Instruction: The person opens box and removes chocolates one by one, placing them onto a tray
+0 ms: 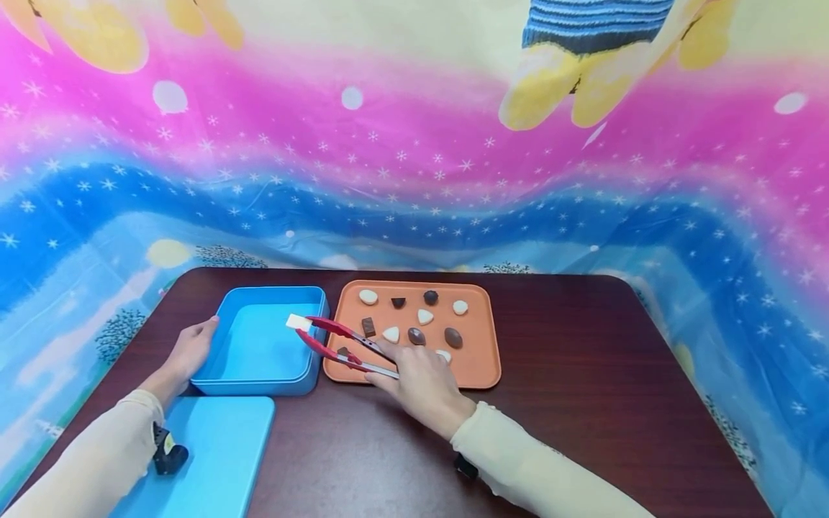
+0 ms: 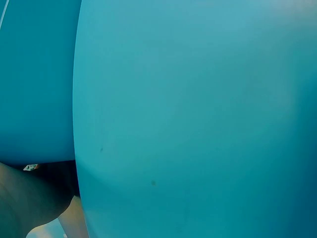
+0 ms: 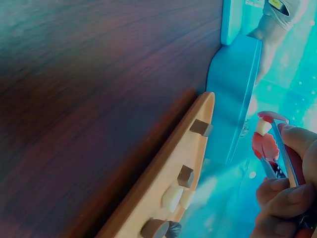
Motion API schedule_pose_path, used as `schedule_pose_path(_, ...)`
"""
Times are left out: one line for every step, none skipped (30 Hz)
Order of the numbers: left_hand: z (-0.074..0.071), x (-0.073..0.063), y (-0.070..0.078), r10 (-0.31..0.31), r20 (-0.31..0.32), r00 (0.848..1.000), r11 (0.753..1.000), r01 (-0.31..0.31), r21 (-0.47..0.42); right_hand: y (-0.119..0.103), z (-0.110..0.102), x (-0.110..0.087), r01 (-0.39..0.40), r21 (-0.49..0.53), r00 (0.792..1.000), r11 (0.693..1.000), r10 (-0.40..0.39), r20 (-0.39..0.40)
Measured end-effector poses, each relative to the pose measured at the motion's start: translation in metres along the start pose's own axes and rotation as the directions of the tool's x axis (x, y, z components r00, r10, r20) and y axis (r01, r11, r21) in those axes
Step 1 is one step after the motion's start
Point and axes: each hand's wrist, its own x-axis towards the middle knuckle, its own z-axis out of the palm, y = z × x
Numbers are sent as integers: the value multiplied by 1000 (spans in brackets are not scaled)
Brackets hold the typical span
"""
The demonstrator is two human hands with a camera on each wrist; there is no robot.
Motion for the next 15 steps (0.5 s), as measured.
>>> schedule_pose_path(0,0,0,3,2,1000,1000,-3,1,2,-1,-1,-2,4,1000,1000,2,1)
schedule_pose_path(0,0,1,4,2,1000,1000,-4,1,3,-1,-2,-7,7,1000,1000,7,3)
schedule_pose_path(0,0,1,6,1,1000,1000,-6,4,5,-2,-3,-11,7,1000,1000,11,2)
schedule_pose_path(0,0,2,6,1,1000,1000,-6,5,6,-3,-4,-17,8,1000,1000,17,2)
schedule_pose_path(0,0,2,6,1,1000,1000,-6,7,7,-4,-5,-23,9,1000,1000,23,2)
schedule_pose_path(0,0,2,4,2,1000,1000,-4,7,9,-5,-6,-26,10,1000,1000,26,0)
schedule_pose_path(0,0,3,3,4,1000,1000,-3,9,10,-6,-7,-32,10,999,999,32,0)
schedule_pose_path(0,0,3,2,4,1000,1000,-2,10,11,-7,-8,-35,7,999,999,35,-2)
schedule_pose_path(0,0,3,1,5,1000,1000,-1,10,12,-8,-10,-35,4,999,999,35,-4)
schedule_pose_path(-1,0,2,-1,6,1000,1000,1,9,13,-9,-11,-37,1,999,999,37,-5)
schedule_pose_path(-1,0,2,-2,7,1000,1000,2,8,14,-10,-13,-40,-5,999,999,40,-9)
schedule_pose_path(-1,0,1,-2,9,1000,1000,2,7,16,-11,-14,-40,-13,999,999,39,-13)
schedule_pose_path(-1,0,1,-3,10,1000,1000,3,6,17,-12,-16,-45,-18,999,999,44,-14)
schedule_pose_path(-1,0,1,-4,10,1000,1000,4,5,18,-13,-17,-46,-21,999,999,45,-16)
schedule_pose_path(-1,0,0,-7,12,1000,1000,7,3,20,-14,-18,-47,-25,999,999,47,-16)
